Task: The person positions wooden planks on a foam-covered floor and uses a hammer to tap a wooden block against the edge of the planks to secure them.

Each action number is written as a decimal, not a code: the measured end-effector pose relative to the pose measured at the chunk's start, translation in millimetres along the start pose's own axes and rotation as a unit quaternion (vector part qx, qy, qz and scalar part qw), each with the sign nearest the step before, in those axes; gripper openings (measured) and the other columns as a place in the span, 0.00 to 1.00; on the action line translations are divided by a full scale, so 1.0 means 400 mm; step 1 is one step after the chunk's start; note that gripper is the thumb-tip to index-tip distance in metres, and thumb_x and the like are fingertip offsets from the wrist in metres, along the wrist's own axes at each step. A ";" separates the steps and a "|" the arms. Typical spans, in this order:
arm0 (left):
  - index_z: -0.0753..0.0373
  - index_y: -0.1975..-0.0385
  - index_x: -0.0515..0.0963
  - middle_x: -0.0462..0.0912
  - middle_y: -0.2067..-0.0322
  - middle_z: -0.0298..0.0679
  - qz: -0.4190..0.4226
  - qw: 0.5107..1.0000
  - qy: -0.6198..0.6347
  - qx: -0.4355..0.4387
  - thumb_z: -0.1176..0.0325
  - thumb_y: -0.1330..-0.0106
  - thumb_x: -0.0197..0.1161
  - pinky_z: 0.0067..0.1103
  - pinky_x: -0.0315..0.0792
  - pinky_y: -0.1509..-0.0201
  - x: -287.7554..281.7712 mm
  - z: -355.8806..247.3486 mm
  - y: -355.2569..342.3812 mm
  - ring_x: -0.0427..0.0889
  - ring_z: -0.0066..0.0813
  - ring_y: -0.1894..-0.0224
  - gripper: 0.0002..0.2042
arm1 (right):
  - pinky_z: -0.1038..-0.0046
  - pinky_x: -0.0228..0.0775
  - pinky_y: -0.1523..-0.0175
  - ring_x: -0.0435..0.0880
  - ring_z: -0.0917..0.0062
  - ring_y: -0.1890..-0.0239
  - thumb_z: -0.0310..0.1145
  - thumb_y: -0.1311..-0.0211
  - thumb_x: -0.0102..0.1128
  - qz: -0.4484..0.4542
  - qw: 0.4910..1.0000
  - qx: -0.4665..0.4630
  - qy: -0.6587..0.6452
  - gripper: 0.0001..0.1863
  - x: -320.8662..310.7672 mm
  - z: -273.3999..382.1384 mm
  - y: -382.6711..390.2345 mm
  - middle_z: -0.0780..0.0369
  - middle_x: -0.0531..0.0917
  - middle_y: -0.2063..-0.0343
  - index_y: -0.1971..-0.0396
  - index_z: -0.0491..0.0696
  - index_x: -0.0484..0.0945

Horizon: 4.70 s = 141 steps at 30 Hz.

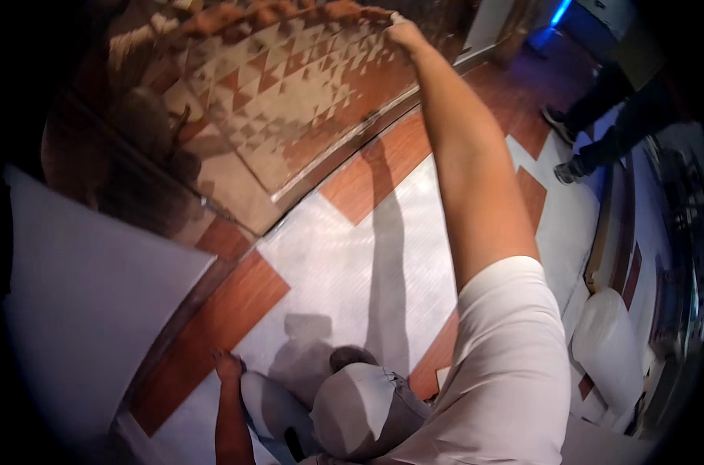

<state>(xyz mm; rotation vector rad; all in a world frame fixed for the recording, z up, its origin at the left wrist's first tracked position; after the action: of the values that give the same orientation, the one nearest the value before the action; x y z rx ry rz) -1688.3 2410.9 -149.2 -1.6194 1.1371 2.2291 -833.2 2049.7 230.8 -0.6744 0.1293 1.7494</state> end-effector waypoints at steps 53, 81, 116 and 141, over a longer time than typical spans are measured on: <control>0.78 0.28 0.58 0.62 0.27 0.52 -0.084 0.124 0.989 0.008 0.76 0.23 0.54 0.35 0.53 0.19 0.037 0.211 0.227 0.63 0.39 0.27 0.26 | 0.63 0.75 0.57 0.84 0.59 0.64 0.36 0.36 0.70 0.180 0.965 0.187 0.017 0.14 0.584 -0.187 1.200 0.50 0.83 0.66 0.59 0.40 0.86; 0.79 0.33 0.65 0.70 0.32 0.49 -0.060 0.255 0.963 -0.067 0.74 0.22 0.54 0.32 0.59 0.22 -0.010 -0.080 0.134 0.68 0.37 0.31 0.22 | 0.68 0.83 0.46 0.76 0.66 0.33 0.35 0.30 0.62 0.052 0.948 -0.102 0.298 0.21 0.544 -0.349 1.216 0.58 0.80 0.37 0.40 0.46 0.79; 0.79 0.34 0.65 0.71 0.34 0.52 -0.097 0.281 0.954 -0.032 0.78 0.29 0.63 0.33 0.58 0.20 -0.072 -0.097 0.092 0.71 0.39 0.32 0.25 | 0.75 0.83 0.52 0.79 0.74 0.38 0.47 0.37 0.66 0.140 0.898 -0.247 0.336 0.23 0.512 -0.402 1.067 0.71 0.83 0.41 0.45 0.52 0.84; 0.76 0.30 0.61 0.66 0.29 0.52 -0.102 0.288 0.952 -0.028 0.81 0.28 0.60 0.39 0.57 0.18 -0.095 -0.093 0.067 0.66 0.41 0.27 0.28 | 0.75 0.81 0.60 0.80 0.75 0.57 0.45 0.40 0.69 0.117 0.910 -0.225 0.327 0.22 0.535 -0.388 1.039 0.71 0.83 0.51 0.47 0.53 0.85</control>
<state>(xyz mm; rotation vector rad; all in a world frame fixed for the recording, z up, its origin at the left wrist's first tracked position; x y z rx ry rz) -1659.6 2379.0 -108.0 -3.4970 0.4238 -1.1513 -1187.0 2043.0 -112.0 -1.6340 0.2778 1.7259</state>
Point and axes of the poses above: each hand's wrist, its own y-axis away from the middle knuckle, its own x-axis out of the palm, z = x × y, the point moved 5 cm from there along -y, towards the middle knuckle
